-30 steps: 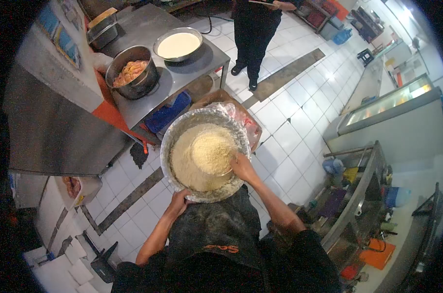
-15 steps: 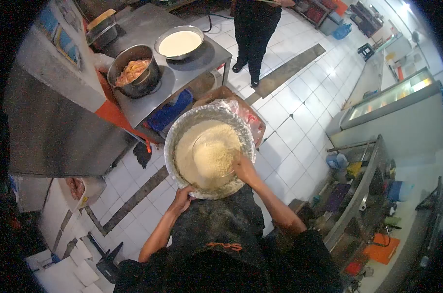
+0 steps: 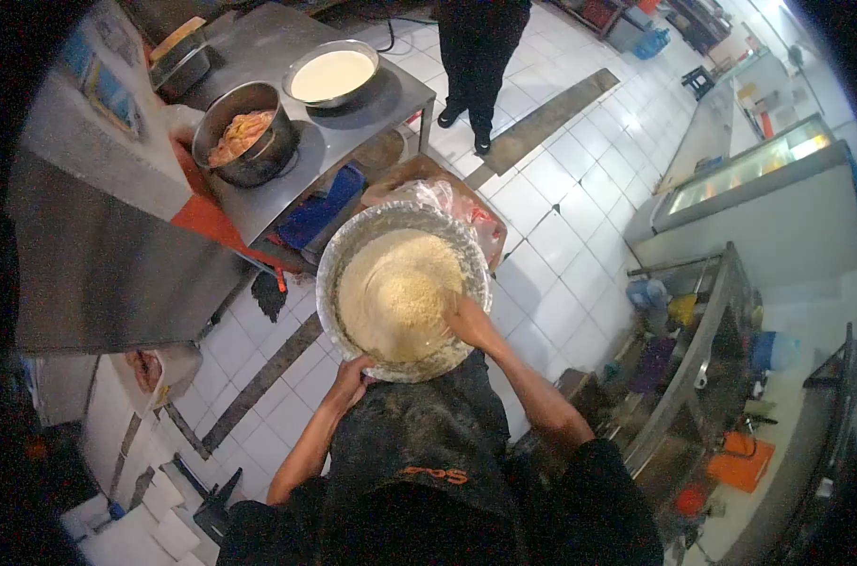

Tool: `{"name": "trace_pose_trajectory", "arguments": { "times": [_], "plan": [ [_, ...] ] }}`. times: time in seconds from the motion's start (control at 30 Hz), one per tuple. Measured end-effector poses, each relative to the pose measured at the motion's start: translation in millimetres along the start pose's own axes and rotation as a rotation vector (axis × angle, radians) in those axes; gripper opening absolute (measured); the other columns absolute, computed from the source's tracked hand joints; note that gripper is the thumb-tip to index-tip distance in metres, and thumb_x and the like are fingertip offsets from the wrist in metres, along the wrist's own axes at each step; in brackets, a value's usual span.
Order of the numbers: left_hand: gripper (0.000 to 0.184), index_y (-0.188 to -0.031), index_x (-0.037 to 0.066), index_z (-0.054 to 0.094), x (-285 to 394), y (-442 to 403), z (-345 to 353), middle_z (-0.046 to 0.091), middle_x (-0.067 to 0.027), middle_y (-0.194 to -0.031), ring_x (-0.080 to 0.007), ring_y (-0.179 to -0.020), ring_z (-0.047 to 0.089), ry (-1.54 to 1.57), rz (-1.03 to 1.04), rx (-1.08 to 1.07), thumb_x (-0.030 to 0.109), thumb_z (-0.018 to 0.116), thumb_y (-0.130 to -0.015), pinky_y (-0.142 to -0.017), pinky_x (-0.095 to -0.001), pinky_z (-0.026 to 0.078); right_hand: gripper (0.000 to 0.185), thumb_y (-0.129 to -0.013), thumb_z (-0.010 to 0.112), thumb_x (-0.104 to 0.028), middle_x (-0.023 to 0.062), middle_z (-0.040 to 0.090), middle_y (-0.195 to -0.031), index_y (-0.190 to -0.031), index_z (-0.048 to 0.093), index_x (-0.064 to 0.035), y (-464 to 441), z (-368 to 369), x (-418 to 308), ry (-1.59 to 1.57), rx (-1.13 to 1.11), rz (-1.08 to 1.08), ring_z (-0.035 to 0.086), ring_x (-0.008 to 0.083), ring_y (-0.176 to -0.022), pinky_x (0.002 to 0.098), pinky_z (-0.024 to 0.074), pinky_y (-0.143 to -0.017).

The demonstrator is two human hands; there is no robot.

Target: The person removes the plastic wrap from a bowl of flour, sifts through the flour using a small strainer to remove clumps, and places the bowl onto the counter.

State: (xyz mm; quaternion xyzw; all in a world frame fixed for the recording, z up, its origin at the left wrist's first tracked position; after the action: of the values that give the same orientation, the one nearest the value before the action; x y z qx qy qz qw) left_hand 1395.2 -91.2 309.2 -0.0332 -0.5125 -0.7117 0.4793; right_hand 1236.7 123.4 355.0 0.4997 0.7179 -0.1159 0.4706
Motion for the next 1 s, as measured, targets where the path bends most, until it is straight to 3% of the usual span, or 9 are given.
{"name": "trace_pose_trajectory", "arguments": {
  "times": [0.1,0.3,0.43,0.5,0.6,0.7,0.77,0.87,1.0],
  "plan": [
    [0.043,-0.123,-0.002,0.046,-4,-8,-6,0.059,-0.0116,-0.109,-0.0243,-0.094,0.061,-0.017,-0.038,-0.033,0.002,0.051,-0.081,-0.077,-0.0369,0.054,0.038,-0.086,0.048,-0.015,0.0279,0.060,-0.099,-0.120,0.049,0.0008,6,-1,11,-0.140,0.150,0.165,0.059,0.0402,-0.092,0.0446,0.0460,-0.078],
    [0.046,-0.125,-0.002,0.043,-2,-11,5,0.058,-0.0139,-0.110,-0.0265,-0.093,0.063,-0.020,-0.043,-0.092,0.001,0.050,-0.080,-0.077,-0.0385,0.055,0.045,-0.086,0.049,-0.017,0.0278,0.060,-0.096,-0.128,0.046,-0.0006,22,2,18,-0.151,0.253,0.078,0.060,0.0397,-0.086,0.0456,0.0463,-0.075],
    [0.049,-0.126,-0.002,0.041,-1,-12,7,0.057,-0.0133,-0.111,-0.0266,-0.096,0.061,-0.081,-0.124,-0.065,-0.001,0.050,-0.078,-0.078,-0.0394,0.055,0.041,-0.086,0.050,-0.017,0.0272,0.060,-0.095,-0.123,0.048,0.0006,23,6,35,-0.062,0.151,0.106,0.060,0.0391,-0.086,0.0445,0.0465,-0.074],
    [0.050,-0.126,-0.002,0.041,-7,-17,2,0.056,-0.0134,-0.113,-0.0270,-0.098,0.061,-0.067,-0.104,-0.088,-0.001,0.050,-0.078,-0.079,-0.0400,0.055,0.040,-0.086,0.050,-0.017,0.0276,0.060,-0.095,-0.121,0.048,0.0007,24,-2,27,-0.204,0.311,0.098,0.059,0.0401,-0.087,0.0449,0.0464,-0.075],
    [0.050,-0.126,-0.001,0.041,-1,-14,10,0.056,-0.0135,-0.114,-0.0276,-0.098,0.060,-0.048,-0.074,-0.096,-0.001,0.050,-0.077,-0.079,-0.0403,0.055,0.044,-0.087,0.049,-0.017,0.0267,0.060,-0.096,-0.126,0.045,0.0013,25,-6,19,-0.039,0.057,0.111,0.059,0.0393,-0.089,0.0449,0.0461,-0.075],
    [0.042,-0.118,-0.003,0.045,5,-11,15,0.057,-0.0127,-0.106,-0.0261,-0.091,0.061,-0.053,-0.047,-0.093,0.000,0.051,-0.076,-0.073,-0.0389,0.055,0.046,-0.085,0.050,-0.016,0.0264,0.060,-0.096,-0.127,0.045,0.0022,24,-6,25,-0.173,0.368,0.028,0.059,0.0392,-0.088,0.0456,0.0458,-0.074],
    [0.027,-0.103,-0.006,0.053,7,-3,19,0.060,-0.0106,-0.090,-0.0214,-0.076,0.062,-0.047,-0.027,-0.046,0.001,0.053,-0.077,-0.062,-0.0332,0.054,0.044,-0.085,0.050,-0.015,0.0268,0.060,-0.096,-0.124,0.045,0.0037,22,-6,28,-0.068,0.219,0.015,0.059,0.0393,-0.088,0.0453,0.0457,-0.074],
    [0.045,-0.123,-0.002,0.045,0,-12,5,0.058,-0.0152,-0.112,-0.0301,-0.096,0.062,-0.087,-0.083,-0.127,0.002,0.051,-0.079,-0.075,-0.0457,0.056,0.048,-0.087,0.049,-0.016,0.0237,0.061,-0.088,-0.131,0.042,0.0028,23,-11,16,-0.049,0.224,0.094,0.061,0.0321,-0.082,0.0407,0.0465,-0.072],
    [0.042,-0.121,-0.005,0.046,5,-3,5,0.059,-0.0177,-0.111,-0.0323,-0.095,0.063,-0.070,-0.081,-0.106,0.005,0.051,-0.080,-0.074,-0.0467,0.057,0.052,-0.088,0.049,-0.018,0.0228,0.061,-0.085,-0.135,0.038,0.0021,13,-10,9,0.150,0.075,-0.064,0.061,0.0316,-0.080,0.0391,0.0470,-0.072]
  ]
}}
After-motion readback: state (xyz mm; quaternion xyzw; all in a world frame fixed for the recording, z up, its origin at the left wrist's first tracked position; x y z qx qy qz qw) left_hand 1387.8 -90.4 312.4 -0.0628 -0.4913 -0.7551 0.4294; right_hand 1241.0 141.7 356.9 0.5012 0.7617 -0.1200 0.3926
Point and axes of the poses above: each hand's wrist, its own y-axis away from the middle knuckle, its own z-axis out of the palm, x = y × z, the point moved 4 cm from there along -y, towards the middle knuckle
